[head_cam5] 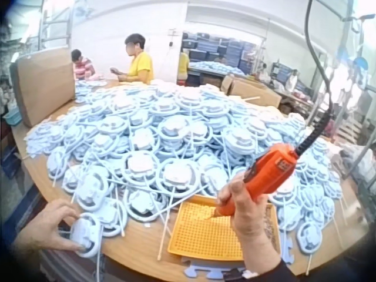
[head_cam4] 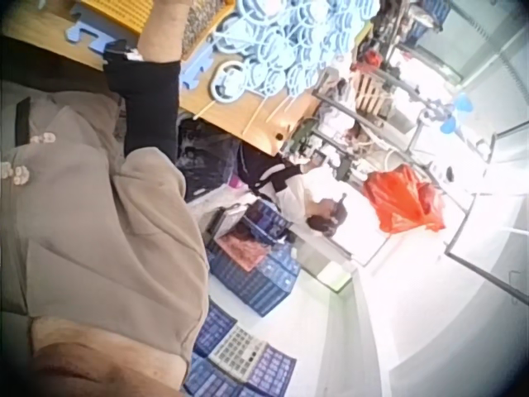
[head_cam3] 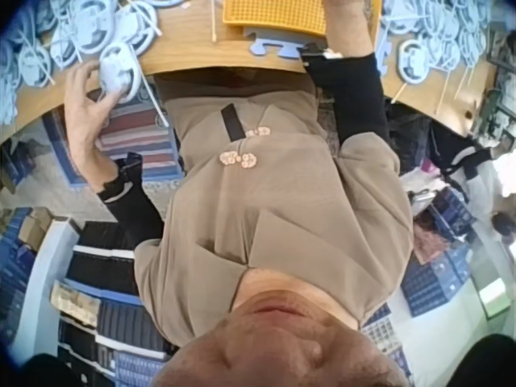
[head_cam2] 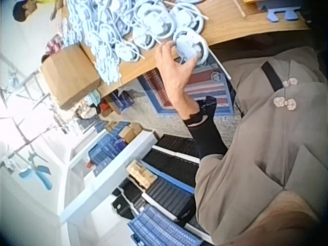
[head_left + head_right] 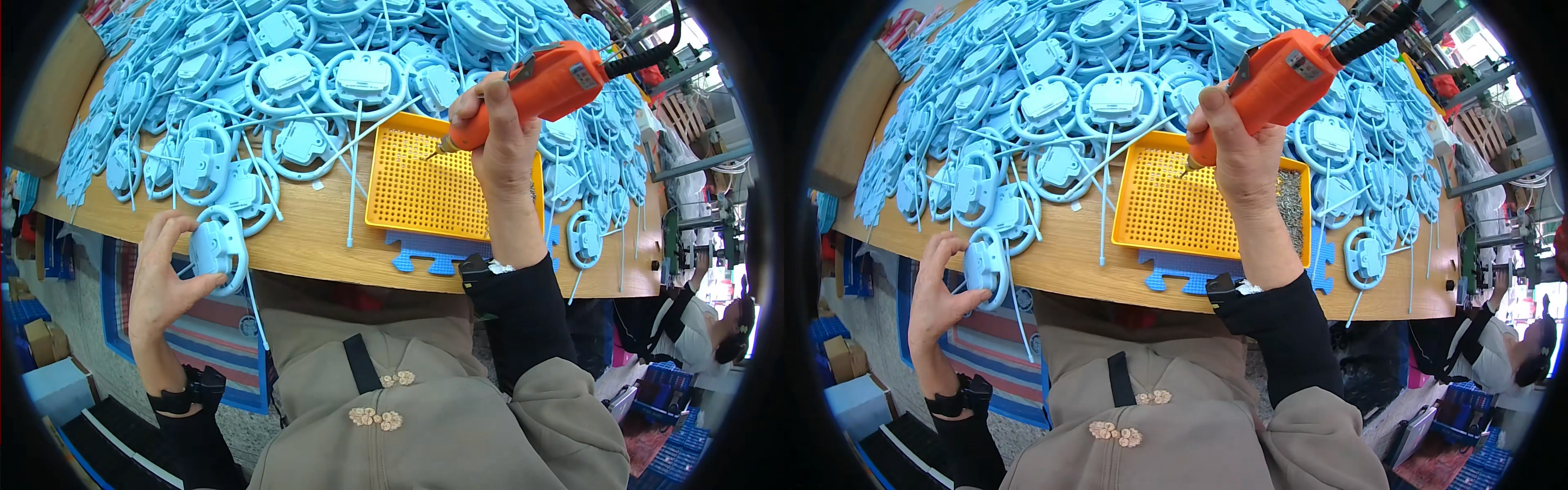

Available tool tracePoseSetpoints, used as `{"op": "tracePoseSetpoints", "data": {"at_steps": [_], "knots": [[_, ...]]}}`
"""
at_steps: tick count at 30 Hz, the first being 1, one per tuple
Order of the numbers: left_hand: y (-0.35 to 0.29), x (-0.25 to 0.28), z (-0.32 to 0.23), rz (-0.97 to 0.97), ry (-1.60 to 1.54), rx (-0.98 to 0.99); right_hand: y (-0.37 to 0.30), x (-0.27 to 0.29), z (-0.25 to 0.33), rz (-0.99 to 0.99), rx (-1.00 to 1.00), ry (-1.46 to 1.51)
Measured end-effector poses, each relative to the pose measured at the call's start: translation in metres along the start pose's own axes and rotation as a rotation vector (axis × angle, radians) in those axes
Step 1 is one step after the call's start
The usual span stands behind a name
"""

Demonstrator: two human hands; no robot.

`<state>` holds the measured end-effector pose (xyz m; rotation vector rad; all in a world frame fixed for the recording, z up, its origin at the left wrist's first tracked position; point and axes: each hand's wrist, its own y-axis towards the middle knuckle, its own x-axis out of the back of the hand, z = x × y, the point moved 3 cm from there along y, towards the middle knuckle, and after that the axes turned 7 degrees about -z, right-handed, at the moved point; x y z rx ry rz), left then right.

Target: Assembling blue plastic components using hands and an electric screwdriver.

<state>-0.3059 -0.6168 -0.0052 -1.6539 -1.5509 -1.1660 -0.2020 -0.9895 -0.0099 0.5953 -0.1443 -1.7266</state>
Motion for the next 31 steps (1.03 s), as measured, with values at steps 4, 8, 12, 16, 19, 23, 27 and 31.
{"op": "tracePoseSetpoints", "data": {"at_steps": [4,8,12,16,19,23,27,31], "knots": [[-0.001,-0.003,-0.033,-0.079,0.163,-0.132,0.0,0.004,0.001,-0.022,0.007,-0.002],[-0.01,-0.018,-0.067,-0.081,0.124,-0.191,-0.002,-0.001,0.002,-0.022,0.009,-0.01],[-0.009,-0.056,-0.105,-0.062,-0.009,-0.301,-0.004,-0.01,0.019,-0.015,0.047,0.038],[-0.008,-0.092,-0.108,-0.032,-0.113,-0.318,-0.025,-0.014,0.056,0.052,0.017,0.124],[-0.01,-0.084,-0.102,-0.073,-0.196,-0.358,-0.04,-0.013,0.068,0.115,0.016,0.08],[-0.026,-0.079,-0.078,-0.152,-0.186,-0.354,-0.05,-0.025,0.059,0.111,-0.027,0.126],[-0.035,-0.104,-0.088,-0.217,-0.173,-0.267,-0.072,-0.057,0.063,0.223,-0.03,0.098],[-0.031,-0.115,-0.091,-0.122,-0.167,-0.206,-0.093,-0.064,0.062,0.314,-0.107,0.015]]}}
